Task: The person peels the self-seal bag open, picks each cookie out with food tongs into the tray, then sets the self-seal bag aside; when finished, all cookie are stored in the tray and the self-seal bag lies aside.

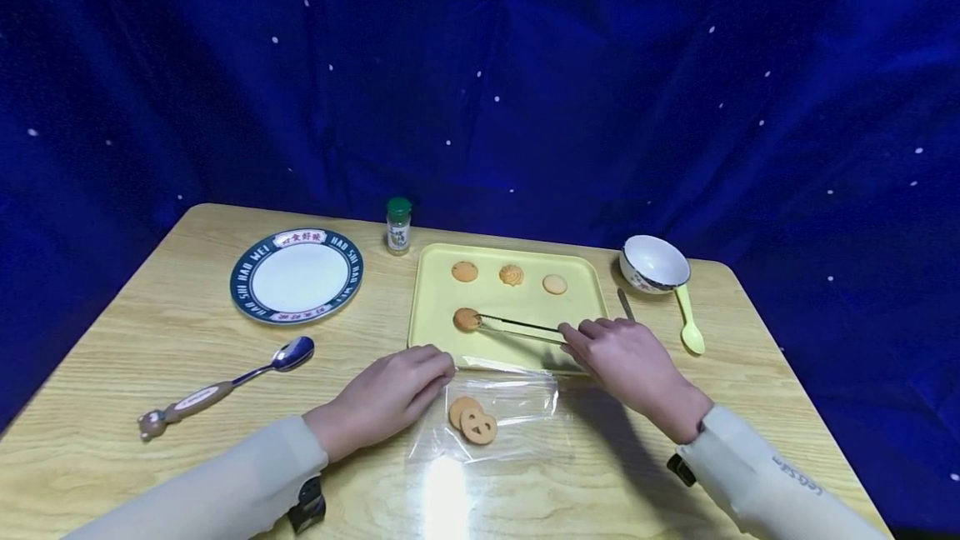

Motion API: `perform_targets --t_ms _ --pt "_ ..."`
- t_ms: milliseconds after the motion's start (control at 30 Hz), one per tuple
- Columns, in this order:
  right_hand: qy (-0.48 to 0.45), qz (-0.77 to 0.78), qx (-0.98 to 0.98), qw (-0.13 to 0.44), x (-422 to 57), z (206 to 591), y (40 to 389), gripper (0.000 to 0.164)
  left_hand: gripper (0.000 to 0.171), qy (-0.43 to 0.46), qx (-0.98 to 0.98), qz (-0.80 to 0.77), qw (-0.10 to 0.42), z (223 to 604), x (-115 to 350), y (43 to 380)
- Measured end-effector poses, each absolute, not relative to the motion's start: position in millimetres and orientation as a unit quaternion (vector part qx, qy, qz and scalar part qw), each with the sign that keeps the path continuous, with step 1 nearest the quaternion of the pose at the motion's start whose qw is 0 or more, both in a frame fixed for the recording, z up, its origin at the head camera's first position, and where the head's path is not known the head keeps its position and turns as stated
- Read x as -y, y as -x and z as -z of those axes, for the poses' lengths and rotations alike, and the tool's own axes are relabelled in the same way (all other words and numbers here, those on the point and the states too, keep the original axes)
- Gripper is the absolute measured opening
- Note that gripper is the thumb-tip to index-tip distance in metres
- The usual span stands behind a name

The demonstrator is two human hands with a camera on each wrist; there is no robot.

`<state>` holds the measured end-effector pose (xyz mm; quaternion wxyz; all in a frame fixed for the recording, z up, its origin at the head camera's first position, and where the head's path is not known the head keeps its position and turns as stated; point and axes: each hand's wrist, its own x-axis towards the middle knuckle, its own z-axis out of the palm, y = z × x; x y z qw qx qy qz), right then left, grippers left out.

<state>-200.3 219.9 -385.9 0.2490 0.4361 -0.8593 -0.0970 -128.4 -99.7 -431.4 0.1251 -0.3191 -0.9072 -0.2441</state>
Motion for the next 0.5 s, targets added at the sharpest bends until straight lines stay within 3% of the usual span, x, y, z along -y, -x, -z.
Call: perform_targets --t_ms 300,500 --pt "-0.427 0.097 0.868 0.234 -223.4 376.4 197.1 0.030 0.005 0.316 0.908 0.242 0.131 433.4 99.2 128.7" --pt "-0.404 0.060 0.892 0.194 -231.3 373.7 195.4 0.034 0.005 0.315 0.908 0.243 0.130 432.5 99.4 128.6"
